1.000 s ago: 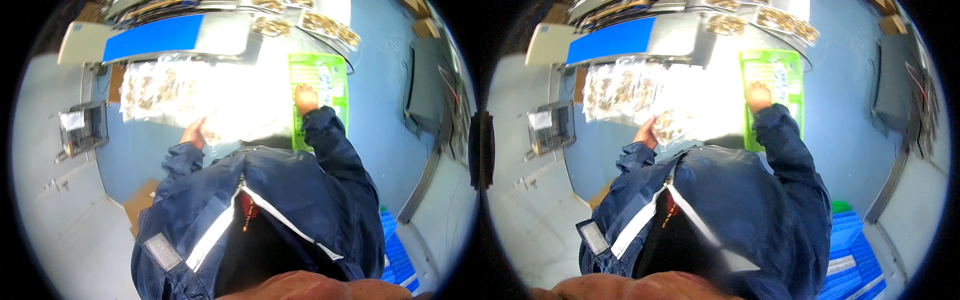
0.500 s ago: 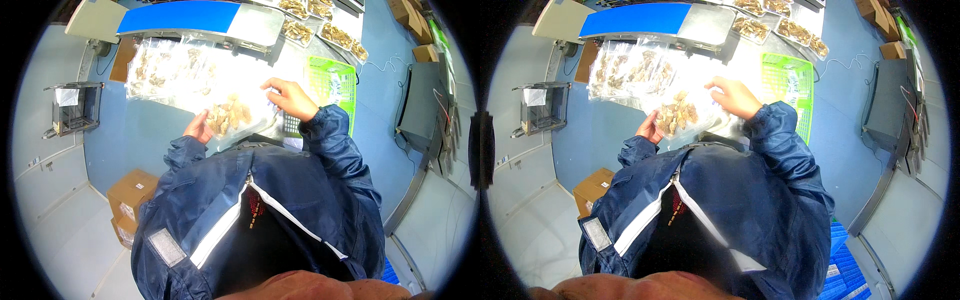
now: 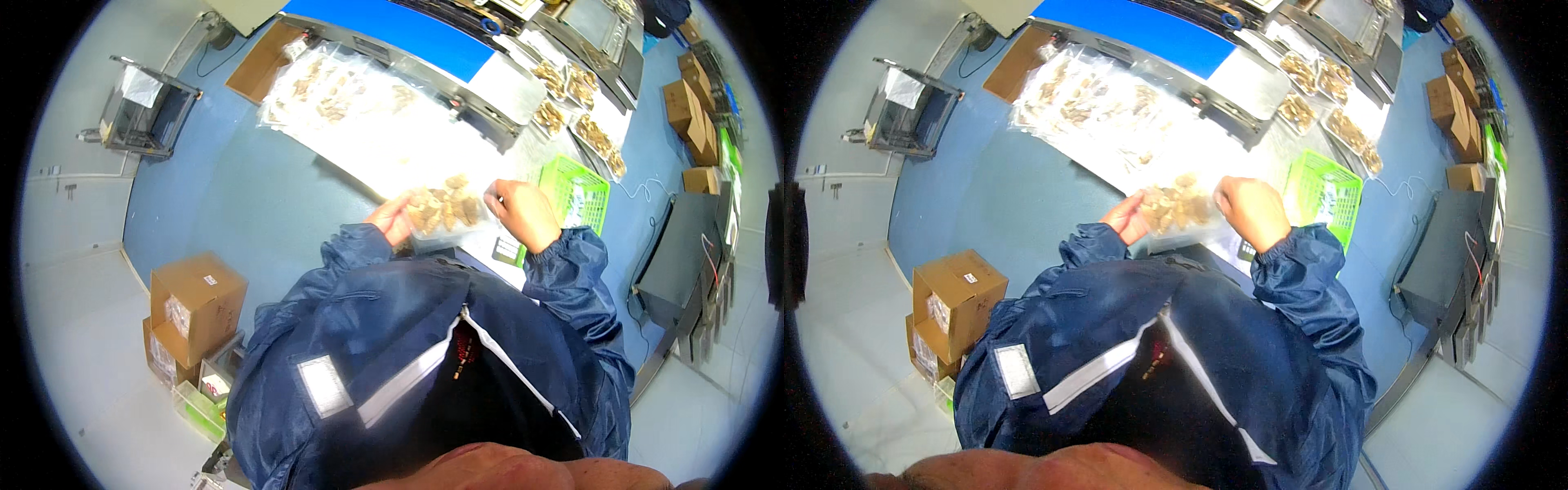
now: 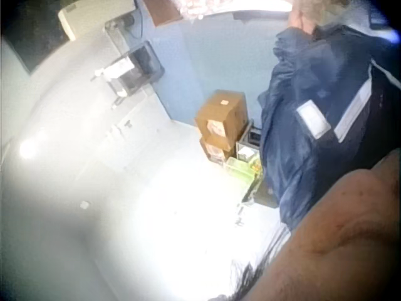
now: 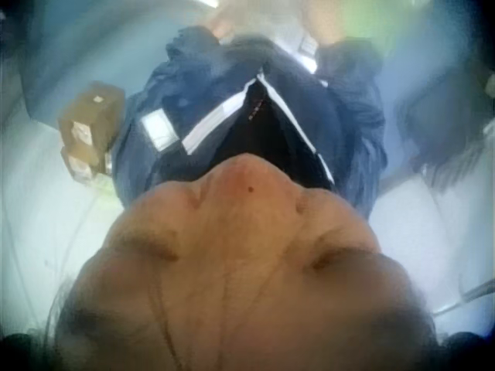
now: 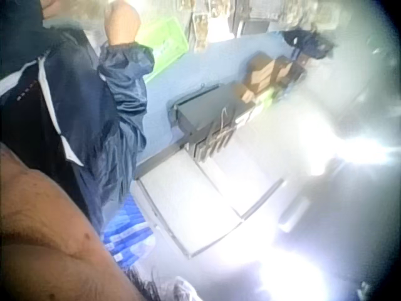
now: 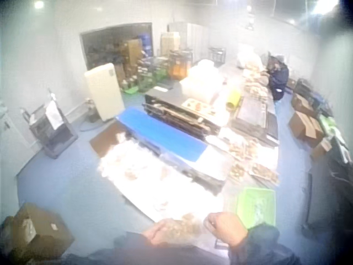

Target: The person repeatedly picks small items from a green basket, places them into clear plastic bags, and sets the filled bags on a table. The person then walks to a shelf and retrieves a plastic bag.

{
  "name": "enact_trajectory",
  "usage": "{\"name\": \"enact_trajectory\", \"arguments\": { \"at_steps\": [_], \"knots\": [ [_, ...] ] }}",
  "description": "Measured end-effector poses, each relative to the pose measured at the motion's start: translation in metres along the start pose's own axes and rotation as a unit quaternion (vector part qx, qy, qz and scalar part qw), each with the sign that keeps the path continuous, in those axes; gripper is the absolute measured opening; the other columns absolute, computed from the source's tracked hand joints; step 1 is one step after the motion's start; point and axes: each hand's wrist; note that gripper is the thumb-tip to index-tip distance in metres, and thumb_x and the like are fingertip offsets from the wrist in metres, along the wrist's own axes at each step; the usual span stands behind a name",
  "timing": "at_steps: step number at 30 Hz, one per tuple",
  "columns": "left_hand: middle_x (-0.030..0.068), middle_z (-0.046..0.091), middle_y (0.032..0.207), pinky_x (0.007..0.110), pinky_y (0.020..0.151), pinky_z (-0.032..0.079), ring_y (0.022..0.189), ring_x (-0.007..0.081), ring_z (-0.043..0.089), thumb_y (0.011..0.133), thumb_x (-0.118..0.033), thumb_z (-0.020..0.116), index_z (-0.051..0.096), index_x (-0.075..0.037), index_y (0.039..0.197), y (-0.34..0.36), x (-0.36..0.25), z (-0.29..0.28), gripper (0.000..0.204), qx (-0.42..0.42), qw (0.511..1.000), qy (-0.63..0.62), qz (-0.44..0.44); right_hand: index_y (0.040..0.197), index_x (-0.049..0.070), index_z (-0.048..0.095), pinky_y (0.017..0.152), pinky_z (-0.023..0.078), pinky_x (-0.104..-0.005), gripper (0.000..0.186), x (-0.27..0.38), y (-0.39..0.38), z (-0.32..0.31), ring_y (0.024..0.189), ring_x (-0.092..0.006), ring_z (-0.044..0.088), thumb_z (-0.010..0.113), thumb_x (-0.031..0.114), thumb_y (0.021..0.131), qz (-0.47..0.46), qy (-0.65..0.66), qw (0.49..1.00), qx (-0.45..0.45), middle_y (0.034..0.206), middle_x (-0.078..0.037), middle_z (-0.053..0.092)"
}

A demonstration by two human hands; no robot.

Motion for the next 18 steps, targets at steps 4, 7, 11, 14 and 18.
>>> {"name": "enact_trajectory", "arguments": {
  "at_steps": [4, 7, 11, 14, 18],
  "knots": [
    [0.0158, 0.052, 0.137, 0.045, 0.106, 0.042, 0.124, 0.0282, 0.053, 0.1, -0.021, 0.05, 0.041, 0.001, 0.138, -0.004, -0.003, 0.01, 0.045, -0.034, 0.998, -0.058, -0.001, 0.097, 0.002, 0.068, 0.066, 0.05, -0.0316, 0.016, -0.019, 0.002, 0.008, 0.073, -0.0217, 0.065, 0.063, 0.014, 0.088, 0.05, 0.244, 0.965, -0.086, 0.08, -0.011, 0.068],
    [0.0134, 0.056, 0.131, 0.043, 0.098, 0.048, 0.116, 0.027, 0.058, 0.099, -0.024, 0.052, 0.043, -0.003, 0.138, 0.009, -0.046, -0.044, 0.045, -0.104, 0.989, -0.056, 0.086, 0.096, 0.0, 0.068, 0.064, 0.047, -0.0237, 0.017, -0.044, 0.013, -0.004, 0.072, -0.0089, 0.061, 0.062, 0.015, 0.091, 0.202, 0.336, 0.902, -0.182, 0.077, -0.002, 0.066],
    [0.0096, 0.058, 0.125, 0.038, 0.09, 0.053, 0.109, 0.0236, 0.061, 0.095, -0.028, 0.059, 0.052, -0.007, 0.128, 0.042, -0.175, -0.061, 0.04, -0.218, 0.941, 0.103, 0.238, 0.104, 0.0, 0.064, 0.083, 0.051, -0.042, 0.043, -0.172, 0.03, 0.107, 0.094, -0.0355, 0.065, 0.068, 0.037, 0.082, 0.259, 0.069, 0.962, -0.053, 0.103, -0.021, 0.067],
    [0.0114, 0.063, 0.115, 0.04, 0.088, 0.052, 0.102, 0.0254, 0.063, 0.091, -0.026, 0.066, 0.056, -0.002, 0.122, 0.057, -0.287, -0.128, 0.04, -0.348, 0.859, 0.202, 0.317, 0.116, -0.001, 0.055, 0.088, 0.049, -0.0441, 0.067, -0.168, 0.05, 0.151, 0.099, -0.0377, 0.062, 0.075, 0.048, 0.075, 0.354, -0.094, 0.93, 0.016, 0.105, -0.021, 0.065],
    [0.0138, 0.068, 0.101, 0.039, 0.076, 0.054, 0.088, 0.0263, 0.066, 0.088, -0.035, 0.07, 0.062, 0.005, 0.111, 0.075, -0.347, -0.169, 0.046, -0.428, 0.817, 0.267, 0.278, 0.1, 0.002, 0.06, 0.083, 0.049, -0.041, 0.05, -0.178, 0.057, 0.173, 0.095, -0.0355, 0.063, 0.076, 0.042, 0.073, 0.387, -0.03, 0.922, 0.006, 0.102, -0.018, 0.065]
  ]
}}
Point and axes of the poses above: each hand's wrist, its own y-axis towards the middle knuckle, its own z-axis out of the palm, x = y × z
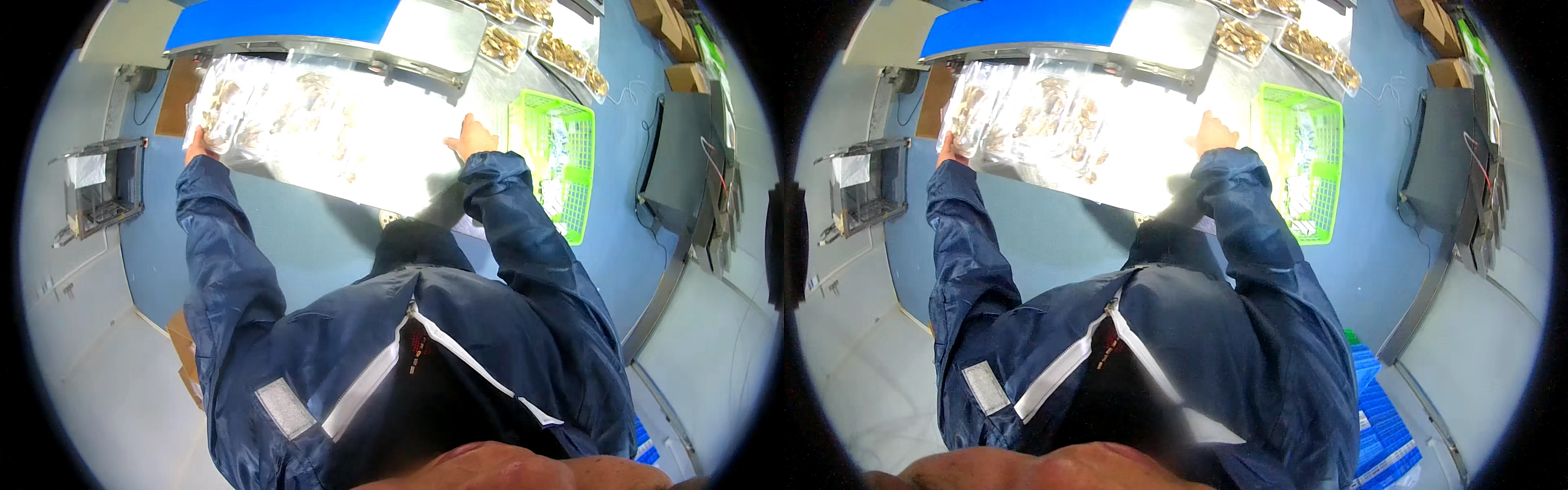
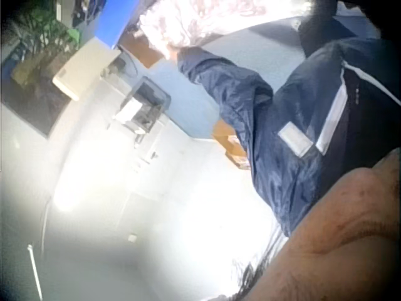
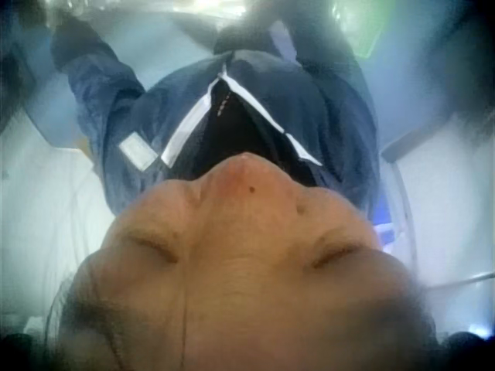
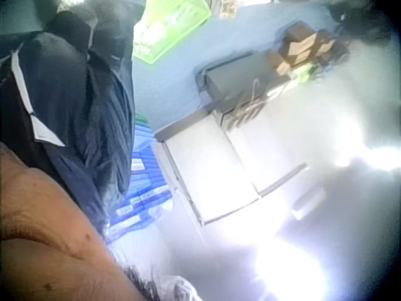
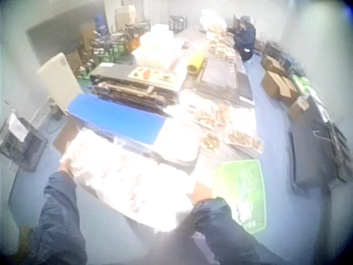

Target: The person repeatedly picks small items from a green basket, places them into clear plastic bags, and sets the filled bags on a table. The person then walks to a shelf and retrieves a plastic bag.

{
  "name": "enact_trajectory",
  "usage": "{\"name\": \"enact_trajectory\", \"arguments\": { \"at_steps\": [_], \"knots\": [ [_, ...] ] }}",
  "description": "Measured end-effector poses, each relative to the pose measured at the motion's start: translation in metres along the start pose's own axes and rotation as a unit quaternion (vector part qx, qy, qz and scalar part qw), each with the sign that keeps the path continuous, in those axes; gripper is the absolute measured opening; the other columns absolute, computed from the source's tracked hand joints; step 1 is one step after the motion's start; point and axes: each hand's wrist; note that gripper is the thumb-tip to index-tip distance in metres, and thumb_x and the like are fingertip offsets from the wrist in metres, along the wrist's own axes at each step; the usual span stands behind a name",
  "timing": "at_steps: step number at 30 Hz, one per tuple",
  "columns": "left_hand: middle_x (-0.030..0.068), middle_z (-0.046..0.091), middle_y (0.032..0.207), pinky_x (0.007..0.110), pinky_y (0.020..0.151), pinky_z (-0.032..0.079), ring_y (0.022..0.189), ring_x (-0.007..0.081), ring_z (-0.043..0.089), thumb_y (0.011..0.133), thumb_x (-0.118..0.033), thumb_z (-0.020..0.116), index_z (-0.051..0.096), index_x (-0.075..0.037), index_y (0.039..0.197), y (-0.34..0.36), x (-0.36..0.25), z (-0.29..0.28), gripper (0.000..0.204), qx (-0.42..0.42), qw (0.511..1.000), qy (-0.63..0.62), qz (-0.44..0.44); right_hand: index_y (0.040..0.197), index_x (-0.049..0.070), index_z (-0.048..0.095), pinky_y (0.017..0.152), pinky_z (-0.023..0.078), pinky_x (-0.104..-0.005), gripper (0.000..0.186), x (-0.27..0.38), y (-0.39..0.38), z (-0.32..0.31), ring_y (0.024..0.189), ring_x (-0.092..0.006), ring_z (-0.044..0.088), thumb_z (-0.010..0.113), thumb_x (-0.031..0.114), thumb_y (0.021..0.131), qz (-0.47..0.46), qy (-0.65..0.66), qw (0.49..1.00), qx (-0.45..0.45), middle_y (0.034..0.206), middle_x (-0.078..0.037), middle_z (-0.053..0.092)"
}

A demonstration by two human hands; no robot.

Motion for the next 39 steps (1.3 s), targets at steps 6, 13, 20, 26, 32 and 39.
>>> {"name": "enact_trajectory", "arguments": {
  "at_steps": [6, 13, 20, 26, 32, 39],
  "knots": [
    [0.0183, 0.063, 0.103, 0.041, 0.076, 0.049, 0.084, 0.0327, 0.06, 0.083, -0.036, 0.072, 0.059, 0.004, 0.112, -0.016, 0.008, 0.016, 0.051, -0.266, 0.793, 0.491, 0.243, 0.074, 0.004, 0.061, 0.071, 0.049, -0.0405, 0.019, -0.034, 0.01, 0.015, 0.076, -0.0334, 0.063, 0.069, 0.021, 0.074, 0.01, 0.172, 0.985, -0.022, 0.08, -0.018, 0.065],
    [0.0071, 0.055, 0.116, 0.033, 0.094, 0.042, 0.104, 0.0175, 0.053, 0.091, -0.02, 0.062, 0.05, -0.002, 0.124, -0.291, 0.067, 0.167, 0.04, 0.402, 0.883, 0.231, 0.066, 0.085, 0.002, 0.068, 0.062, 0.05, -0.034, 0.019, -0.025, -0.084, -0.067, 0.066, -0.021, 0.063, 0.072, 0.019, 0.079, -0.024, 0.56, 0.824, 0.077, 0.072, -0.01, 0.066],
    [0.0043, 0.063, 0.107, 0.024, 0.074, 0.049, 0.087, 0.0096, 0.058, 0.091, -0.012, 0.062, 0.052, -0.006, 0.118, -0.411, 0.096, 0.227, 0.03, 0.575, 0.779, 0.221, -0.121, 0.067, 0.001, 0.06, 0.05, 0.041, -0.0287, 0.032, -0.01, -0.136, -0.082, 0.055, -0.0092, 0.049, 0.077, 0.025, 0.079, -0.098, 0.521, 0.847, -0.035, 0.058, -0.005, 0.056],
    [0.006, 0.063, 0.109, 0.033, 0.082, 0.052, 0.096, 0.0165, 0.062, 0.093, -0.021, 0.06, 0.056, -0.005, 0.119, -0.455, 0.069, 0.249, 0.031, 0.541, 0.795, 0.202, -0.188, 0.068, -0.001, 0.059, 0.05, 0.04, -0.0303, 0.034, -0.001, -0.169, -0.1, 0.055, -0.0091, 0.05, 0.064, 0.023, 0.092, -0.064, 0.62, 0.771, -0.133, 0.058, -0.007, 0.055],
    [0.0074, 0.064, 0.106, 0.034, 0.085, 0.052, 0.099, 0.0191, 0.062, 0.093, -0.014, 0.057, 0.057, -0.007, 0.107, -0.448, 0.06, 0.246, 0.016, 0.496, 0.834, 0.168, -0.172, 0.067, 0.002, 0.059, 0.054, 0.045, -0.035, 0.024, -0.019, -0.182, -0.117, 0.058, -0.0247, 0.056, 0.069, 0.017, 0.084, -0.219, 0.388, 0.85, -0.281, 0.064, -0.009, 0.057],
    [0.0111, 0.05, 0.118, 0.031, 0.075, 0.052, 0.092, 0.0227, 0.06, 0.088, -0.001, 0.057, 0.042, -0.003, 0.122, -0.463, 0.076, 0.235, 0.038, 0.459, 0.822, 0.331, -0.056, 0.078, 0.004, 0.061, 0.056, 0.044, -0.0303, 0.014, -0.027, -0.172, -0.12, 0.06, -0.0182, 0.055, 0.068, 0.013, 0.087, -0.258, 0.525, 0.792, -0.176, 0.067, -0.005, 0.057]
  ]
}}
Point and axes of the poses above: each hand's wrist, its own y-axis towards the middle knuckle, its own z-axis out of the palm, x = y × z
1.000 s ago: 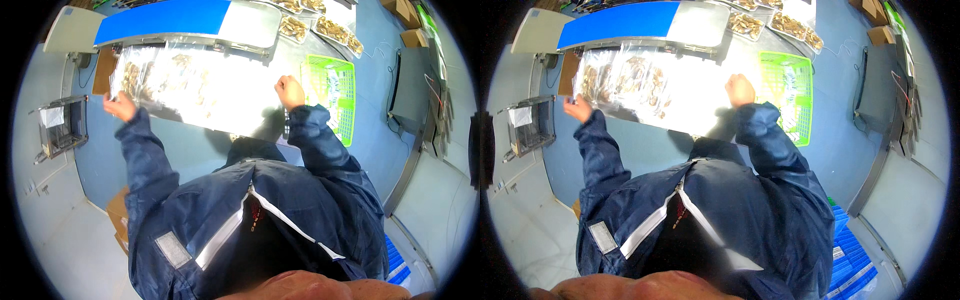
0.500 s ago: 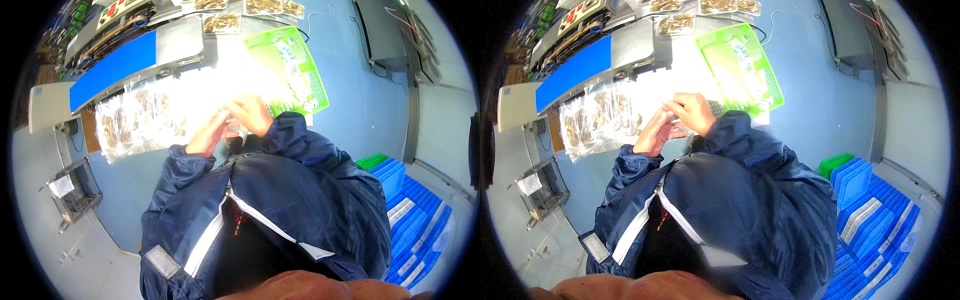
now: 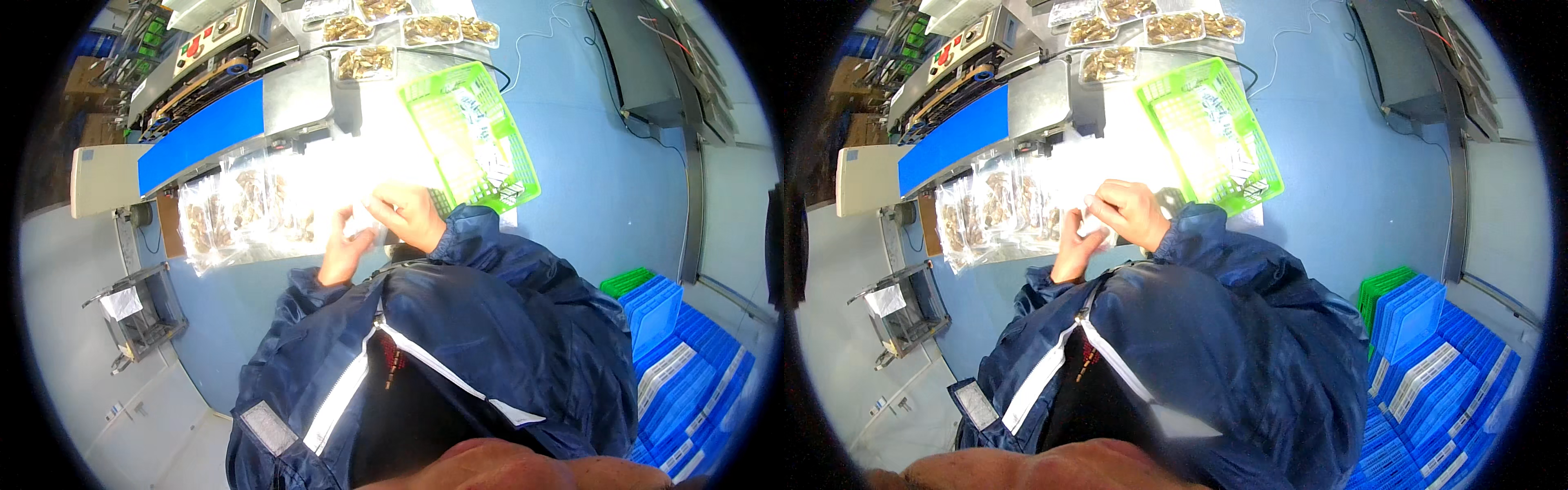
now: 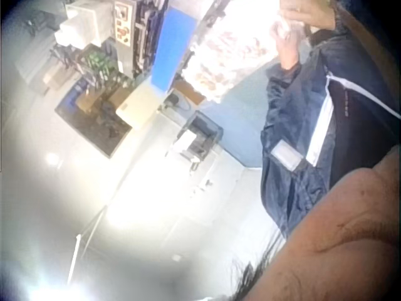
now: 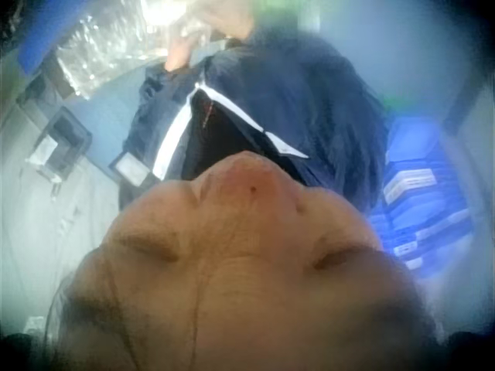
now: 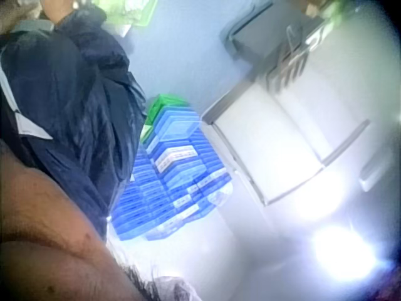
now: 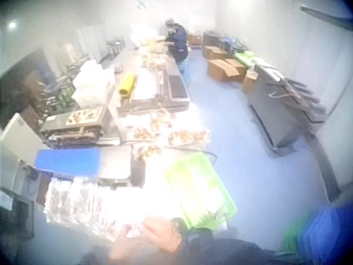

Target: The person repeatedly picks small items from a green basket, places them into clear plastic bags, and sets the filled bags on a table. The person then walks to a shelf and retrieves a plastic bag.

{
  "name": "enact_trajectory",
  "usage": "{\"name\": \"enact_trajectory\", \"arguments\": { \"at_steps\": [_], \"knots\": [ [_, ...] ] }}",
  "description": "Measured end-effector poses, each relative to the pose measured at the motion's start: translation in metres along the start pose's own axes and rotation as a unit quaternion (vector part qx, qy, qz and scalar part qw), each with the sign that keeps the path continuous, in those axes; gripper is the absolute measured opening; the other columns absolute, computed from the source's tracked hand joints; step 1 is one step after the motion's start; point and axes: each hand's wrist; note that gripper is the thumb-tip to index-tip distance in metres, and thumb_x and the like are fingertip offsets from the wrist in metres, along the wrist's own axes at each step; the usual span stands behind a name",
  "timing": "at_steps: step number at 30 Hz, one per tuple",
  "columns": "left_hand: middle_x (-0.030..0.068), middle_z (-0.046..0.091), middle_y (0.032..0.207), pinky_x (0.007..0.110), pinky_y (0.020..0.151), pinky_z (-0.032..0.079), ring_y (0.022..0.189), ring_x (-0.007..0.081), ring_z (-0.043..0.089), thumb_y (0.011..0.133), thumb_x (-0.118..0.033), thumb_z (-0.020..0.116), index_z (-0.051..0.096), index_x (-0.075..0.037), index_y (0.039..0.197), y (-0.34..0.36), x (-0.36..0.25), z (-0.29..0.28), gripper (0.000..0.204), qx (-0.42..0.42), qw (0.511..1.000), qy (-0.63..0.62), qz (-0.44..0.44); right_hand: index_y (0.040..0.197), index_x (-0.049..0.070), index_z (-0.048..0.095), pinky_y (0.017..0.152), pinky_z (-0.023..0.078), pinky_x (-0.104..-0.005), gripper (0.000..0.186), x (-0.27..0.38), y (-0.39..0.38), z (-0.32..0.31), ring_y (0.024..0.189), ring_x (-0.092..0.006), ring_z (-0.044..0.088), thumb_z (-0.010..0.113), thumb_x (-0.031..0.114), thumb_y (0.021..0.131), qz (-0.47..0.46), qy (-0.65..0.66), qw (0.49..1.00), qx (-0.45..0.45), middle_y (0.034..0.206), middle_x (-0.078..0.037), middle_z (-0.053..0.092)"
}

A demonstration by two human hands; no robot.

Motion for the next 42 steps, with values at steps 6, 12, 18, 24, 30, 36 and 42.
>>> {"name": "enact_trajectory", "arguments": {
  "at_steps": [6, 12, 18, 24, 30, 36, 42],
  "knots": [
    [0.0095, 0.057, 0.113, 0.034, 0.068, 0.055, 0.087, 0.0241, 0.066, 0.085, 0.003, 0.047, 0.053, -0.004, 0.103, 0.019, 0.045, -0.042, 0.021, -0.17, 0.985, -0.036, 0.017, 0.102, 0.005, 0.066, 0.065, 0.047, -0.0221, 0.02, -0.04, 0.084, -0.058, 0.072, -0.0074, 0.058, 0.061, 0.022, 0.092, 0.266, 0.08, 0.903, 0.327, 0.081, 0.001, 0.065],
    [0.0021, 0.059, 0.096, 0.022, 0.074, 0.045, 0.08, 0.008, 0.055, 0.087, -0.001, 0.061, 0.058, -0.003, 0.097, 0.039, 0.095, -0.059, 0.01, -0.268, 0.944, 0.124, 0.148, 0.101, 0.0, 0.069, 0.085, 0.051, -0.0427, 0.037, -0.288, 0.272, -0.114, 0.095, -0.0349, 0.066, 0.057, 0.032, 0.089, 0.269, -0.428, 0.86, 0.067, 0.103, -0.02, 0.069],
    [0.0001, 0.057, 0.089, 0.021, 0.071, 0.044, 0.078, 0.0059, 0.053, 0.088, -0.003, 0.065, 0.059, -0.003, 0.096, 0.035, 0.099, -0.046, 0.01, -0.273, 0.951, 0.093, 0.11, 0.096, 0.002, 0.07, 0.085, 0.049, -0.04, 0.044, -0.325, 0.299, -0.085, 0.094, -0.0337, 0.063, 0.059, 0.043, 0.085, 0.3, -0.435, 0.845, 0.085, 0.103, -0.02, 0.067],
    [0.0095, 0.063, 0.11, 0.026, 0.075, 0.049, 0.085, 0.0113, 0.06, 0.09, -0.006, 0.063, 0.058, -0.004, 0.096, 0.046, 0.085, -0.042, 0.008, -0.265, 0.959, 0.032, 0.1, 0.088, -0.005, 0.064, 0.049, 0.051, -0.0285, 0.031, -0.244, 0.28, -0.104, 0.059, -0.016, 0.064, 0.067, 0.026, 0.085, 0.321, -0.014, 0.943, -0.088, 0.072, -0.011, 0.067],
    [0.0125, 0.067, 0.093, 0.032, 0.078, 0.05, 0.086, 0.0215, 0.064, 0.09, -0.007, 0.062, 0.059, -0.001, 0.101, 0.058, 0.082, -0.044, 0.013, -0.249, 0.949, 0.129, 0.142, 0.082, 0.004, 0.056, 0.054, 0.042, -0.0251, 0.014, -0.064, 0.124, -0.134, 0.059, -0.0119, 0.055, 0.054, 0.014, 0.091, 0.221, 0.264, 0.932, -0.112, 0.075, -0.005, 0.06],
    [0.0092, 0.063, 0.089, 0.03, 0.073, 0.049, 0.08, 0.0159, 0.059, 0.09, -0.012, 0.063, 0.055, 0.0, 0.104, 0.059, 0.051, -0.041, 0.02, -0.16, 0.968, 0.095, 0.169, 0.092, 0.01, 0.056, 0.047, 0.041, -0.0268, 0.013, -0.027, -0.046, -0.029, 0.06, -0.0125, 0.054, 0.056, 0.023, 0.092, 0.525, 0.337, 0.778, 0.071, 0.073, -0.003, 0.055],
    [0.0169, 0.064, 0.093, 0.036, 0.076, 0.05, 0.084, 0.0282, 0.063, 0.088, -0.01, 0.063, 0.055, 0.002, 0.104, 0.063, 0.083, -0.036, 0.022, -0.17, 0.91, 0.281, 0.253, 0.103, 0.003, 0.053, 0.058, 0.053, -0.0301, 0.017, -0.051, -0.098, -0.025, 0.064, -0.0167, 0.057, 0.055, 0.015, 0.092, 0.507, 0.365, 0.762, -0.172, 0.086, -0.006, 0.057]
  ]
}}
Point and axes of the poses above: each hand's wrist, its own y-axis towards the middle knuckle, its own z-axis out of the palm, x = y × z
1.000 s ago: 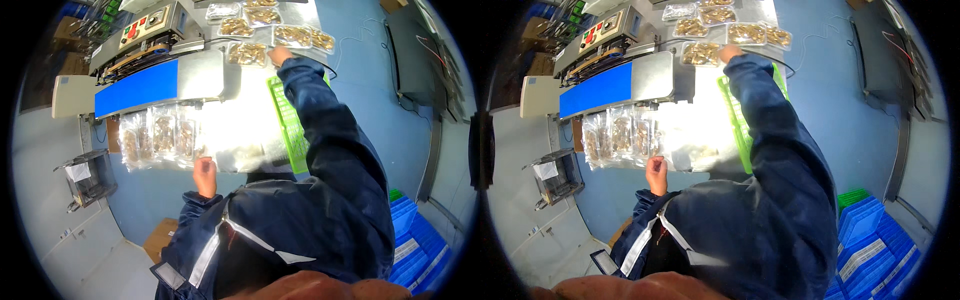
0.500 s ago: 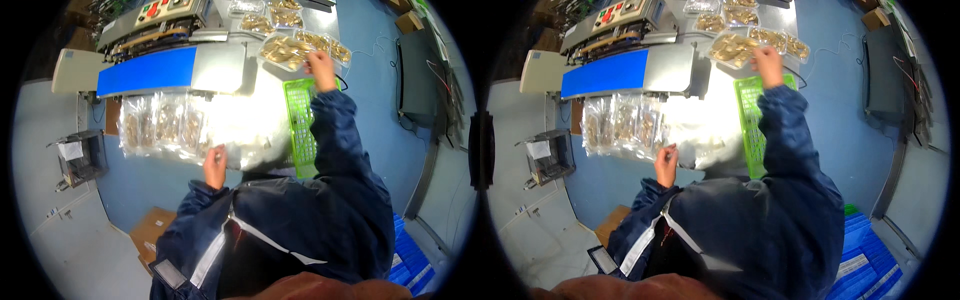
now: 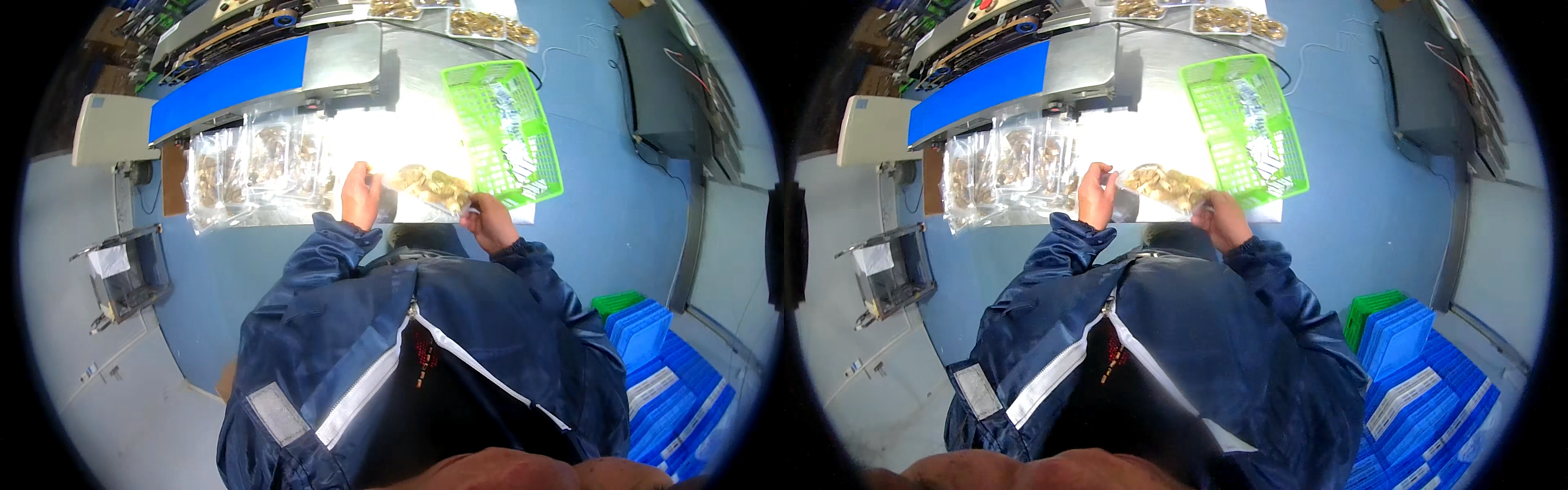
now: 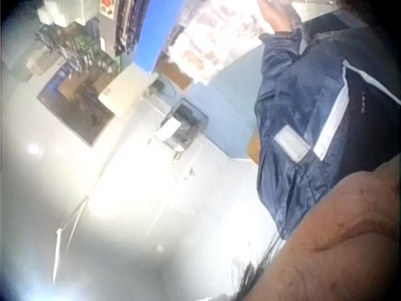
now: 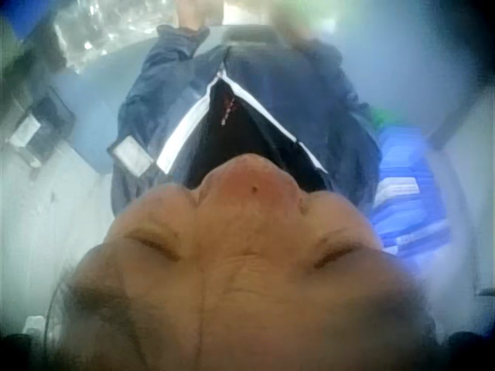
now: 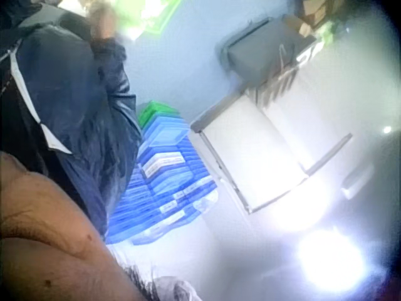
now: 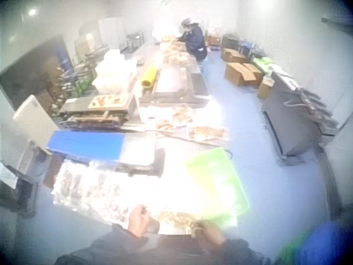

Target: The person repeatedly picks small items from a green basket, places them into clear plastic bags, and sets the filled bags on a table. The person then walks to a shelf and retrieves a plastic bag.

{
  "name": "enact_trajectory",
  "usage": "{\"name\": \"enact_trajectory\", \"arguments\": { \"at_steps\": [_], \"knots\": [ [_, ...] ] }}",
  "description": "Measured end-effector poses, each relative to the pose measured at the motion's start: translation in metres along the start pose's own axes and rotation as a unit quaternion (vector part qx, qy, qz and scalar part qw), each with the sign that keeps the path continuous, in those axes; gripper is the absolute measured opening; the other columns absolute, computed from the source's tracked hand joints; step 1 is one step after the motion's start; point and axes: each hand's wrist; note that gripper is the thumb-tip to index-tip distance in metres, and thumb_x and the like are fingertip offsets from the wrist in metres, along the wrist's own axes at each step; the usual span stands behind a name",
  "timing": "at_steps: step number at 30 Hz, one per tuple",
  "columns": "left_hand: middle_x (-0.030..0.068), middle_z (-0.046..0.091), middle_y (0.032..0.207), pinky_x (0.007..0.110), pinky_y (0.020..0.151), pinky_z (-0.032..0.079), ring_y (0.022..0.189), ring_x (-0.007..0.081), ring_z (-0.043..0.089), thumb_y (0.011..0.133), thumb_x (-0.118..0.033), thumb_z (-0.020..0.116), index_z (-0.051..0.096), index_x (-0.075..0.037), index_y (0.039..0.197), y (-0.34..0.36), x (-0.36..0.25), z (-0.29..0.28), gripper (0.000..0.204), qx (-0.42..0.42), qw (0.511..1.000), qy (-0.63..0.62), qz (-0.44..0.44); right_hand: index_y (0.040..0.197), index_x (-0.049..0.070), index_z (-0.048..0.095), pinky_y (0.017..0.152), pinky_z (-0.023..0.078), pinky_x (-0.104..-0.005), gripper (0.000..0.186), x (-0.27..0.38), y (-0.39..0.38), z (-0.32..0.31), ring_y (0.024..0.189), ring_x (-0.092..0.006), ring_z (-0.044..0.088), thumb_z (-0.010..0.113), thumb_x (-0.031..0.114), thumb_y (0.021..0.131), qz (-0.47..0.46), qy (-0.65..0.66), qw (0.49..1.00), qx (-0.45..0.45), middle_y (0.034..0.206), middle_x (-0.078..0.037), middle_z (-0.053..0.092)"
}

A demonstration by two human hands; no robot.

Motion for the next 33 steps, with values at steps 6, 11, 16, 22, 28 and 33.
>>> {"name": "enact_trajectory", "arguments": {
  "at_steps": [6, 11, 16, 22, 28, 33],
  "knots": [
    [0.024, 0.061, 0.105, 0.043, 0.086, 0.048, 0.099, 0.0407, 0.06, 0.082, -0.004, 0.059, 0.051, 0.001, 0.112, -0.026, 0.014, 0.043, 0.031, 0.052, 0.996, 0.002, 0.078, 0.098, 0.001, 0.046, 0.065, 0.057, -0.032, 0.018, -0.057, 0.013, 0.017, 0.068, -0.0216, 0.065, 0.055, 0.016, 0.096, -0.188, -0.044, 0.977, -0.088, 0.084, -0.015, 0.061],
    [0.0235, 0.064, 0.104, 0.046, 0.079, 0.049, 0.097, 0.0415, 0.061, 0.084, -0.012, 0.057, 0.049, -0.004, 0.113, -0.018, 0.016, 0.037, 0.03, 0.203, 0.977, 0.054, -0.044, 0.093, 0.002, 0.044, 0.056, 0.056, -0.0284, 0.017, -0.075, 0.025, 0.003, 0.064, -0.0188, 0.066, 0.054, 0.015, 0.097, -0.27, -0.172, 0.946, -0.048, 0.076, -0.015, 0.062],
    [0.0161, 0.065, 0.091, 0.046, 0.074, 0.049, 0.091, 0.0376, 0.059, 0.084, -0.016, 0.058, 0.058, -0.005, 0.092, -0.014, -0.031, 0.005, 0.014, 0.129, 0.963, 0.175, 0.159, 0.095, 0.001, 0.047, 0.055, 0.055, -0.0273, 0.017, -0.071, 0.012, 0.007, 0.064, -0.0174, 0.065, 0.055, 0.015, 0.096, -0.263, -0.238, 0.935, -0.02, 0.079, -0.013, 0.061],
    [0.0185, 0.062, 0.109, 0.044, 0.091, 0.046, 0.108, 0.039, 0.056, 0.084, -0.004, 0.058, 0.056, 0.002, 0.091, -0.028, -0.071, 0.004, 0.01, 0.019, 0.933, -0.058, 0.354, 0.1, 0.0, 0.053, 0.059, 0.052, -0.0265, 0.016, -0.076, 0.033, 0.032, 0.07, -0.0156, 0.063, 0.056, 0.015, 0.096, -0.352, -0.213, 0.911, -0.015, 0.087, -0.013, 0.062],
    [0.018, 0.058, 0.123, 0.044, 0.101, 0.04, 0.115, 0.0389, 0.054, 0.086, -0.007, 0.062, 0.057, 0.001, 0.096, -0.011, -0.097, 0.002, 0.013, 0.122, 0.929, -0.079, 0.34, 0.094, 0.001, 0.056, 0.063, 0.05, -0.0279, 0.014, -0.046, 0.045, 0.049, 0.07, -0.0134, 0.06, 0.06, 0.015, 0.093, -0.363, -0.107, 0.925, 0.018, 0.083, -0.009, 0.063],
    [0.0159, 0.056, 0.13, 0.038, 0.103, 0.037, 0.119, 0.0282, 0.052, 0.085, -0.023, 0.07, 0.054, 0.003, 0.123, 0.017, -0.082, -0.03, 0.049, -0.018, 0.969, -0.227, 0.092, 0.096, 0.003, 0.057, 0.067, 0.05, -0.0269, 0.012, 0.017, -0.008, 0.024, 0.074, -0.0141, 0.061, 0.061, 0.014, 0.093, -0.231, -0.248, 0.934, 0.111, 0.087, -0.006, 0.062]
  ]
}}
Point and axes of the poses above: each hand's wrist, its own y-axis towards the middle knuckle, its own z-axis out of the palm, x = y × z
